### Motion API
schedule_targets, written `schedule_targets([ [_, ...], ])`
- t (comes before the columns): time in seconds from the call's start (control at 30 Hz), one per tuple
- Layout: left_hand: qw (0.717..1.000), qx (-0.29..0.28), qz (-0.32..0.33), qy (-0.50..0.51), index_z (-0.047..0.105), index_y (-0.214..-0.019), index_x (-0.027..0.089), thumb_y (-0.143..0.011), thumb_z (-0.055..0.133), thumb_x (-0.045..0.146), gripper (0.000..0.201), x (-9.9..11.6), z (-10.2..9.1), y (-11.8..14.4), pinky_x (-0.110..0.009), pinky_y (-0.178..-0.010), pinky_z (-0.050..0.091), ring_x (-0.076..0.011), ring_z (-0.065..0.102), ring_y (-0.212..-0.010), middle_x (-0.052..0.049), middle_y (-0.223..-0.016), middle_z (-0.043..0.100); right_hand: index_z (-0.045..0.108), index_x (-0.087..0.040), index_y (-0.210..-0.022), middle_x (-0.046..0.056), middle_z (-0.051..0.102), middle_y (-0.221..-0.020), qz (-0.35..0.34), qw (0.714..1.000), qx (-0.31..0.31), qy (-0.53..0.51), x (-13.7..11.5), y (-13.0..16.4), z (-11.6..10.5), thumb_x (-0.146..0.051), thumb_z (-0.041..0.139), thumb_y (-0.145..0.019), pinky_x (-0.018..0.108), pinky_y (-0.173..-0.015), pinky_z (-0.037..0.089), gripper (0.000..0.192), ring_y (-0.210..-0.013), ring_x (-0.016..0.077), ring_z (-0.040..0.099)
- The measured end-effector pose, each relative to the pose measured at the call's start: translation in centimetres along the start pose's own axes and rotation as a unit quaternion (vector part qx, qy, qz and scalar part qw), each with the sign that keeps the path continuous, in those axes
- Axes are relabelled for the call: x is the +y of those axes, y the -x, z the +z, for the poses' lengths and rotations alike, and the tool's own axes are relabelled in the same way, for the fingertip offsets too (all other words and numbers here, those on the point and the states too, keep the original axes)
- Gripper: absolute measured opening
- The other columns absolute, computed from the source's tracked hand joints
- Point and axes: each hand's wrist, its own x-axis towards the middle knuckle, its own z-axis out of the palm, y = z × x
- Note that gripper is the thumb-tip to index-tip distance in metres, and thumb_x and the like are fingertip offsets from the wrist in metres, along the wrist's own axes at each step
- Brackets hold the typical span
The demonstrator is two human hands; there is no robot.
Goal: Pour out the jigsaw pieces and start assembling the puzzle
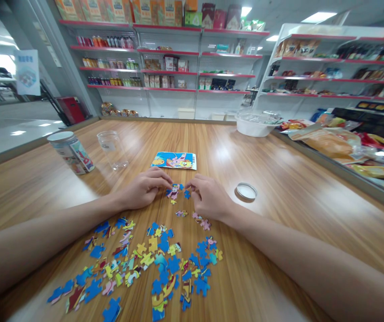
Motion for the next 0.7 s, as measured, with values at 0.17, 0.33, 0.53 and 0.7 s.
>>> schedule_targets([
  [0.17,1.0,0.006,0.008,-0.002,0.072,-0.094,0.015,-0.077,0.046,-0.005,0.037,-0.07,0.1,0.08,-0.041,-0.088,0.052,-0.0211,0.061,-0.097,-0.009,-0.099,0.069,0.07,-0.015,-0.082,0.008,0.067,-0.084,0.051,0.997,0.024,0.049,-0.12,0.01,-0.01,-0.027,0.07,-0.079,0.031,-0.068,0.046,0.013,-0.073,0.0181,0.061],
  [0.33,1.0,-0.006,0.016,-0.01,0.072,-0.094,0.016,-0.076,0.046,-0.005,0.038,-0.04,0.16,0.08,-0.04,-0.089,0.051,-0.0205,0.06,-0.098,-0.008,-0.1,0.069,0.072,-0.016,-0.085,0.007,0.067,-0.085,0.029,0.999,0.001,0.045,0.0,0.07,-0.02,-0.016,0.062,-0.083,0.03,-0.07,0.047,0.011,-0.076,0.0176,0.062],
  [0.53,0.999,-0.012,0.032,-0.002,0.073,-0.099,0.018,-0.073,0.044,-0.009,0.047,-0.23,0.32,0.1,-0.042,-0.092,0.051,-0.0206,0.058,-0.102,-0.007,-0.107,0.071,0.073,-0.016,-0.086,0.007,0.065,-0.085,0.028,0.998,-0.006,0.053,-0.26,0.17,-0.14,-0.024,0.069,-0.081,0.031,-0.07,0.046,0.01,-0.076,0.0187,0.061],
  [0.7,0.999,-0.018,0.044,0.021,0.074,-0.101,0.019,-0.069,0.042,-0.01,0.054,-0.54,0.46,0.09,-0.041,-0.092,0.05,-0.0198,0.057,-0.097,-0.003,-0.108,0.074,0.07,-0.016,-0.083,0.006,0.066,-0.086,0.04,0.998,-0.023,0.044,-0.09,-0.05,-0.15,-0.014,0.067,-0.079,0.03,-0.071,0.046,0.005,-0.078,0.0177,0.061],
])
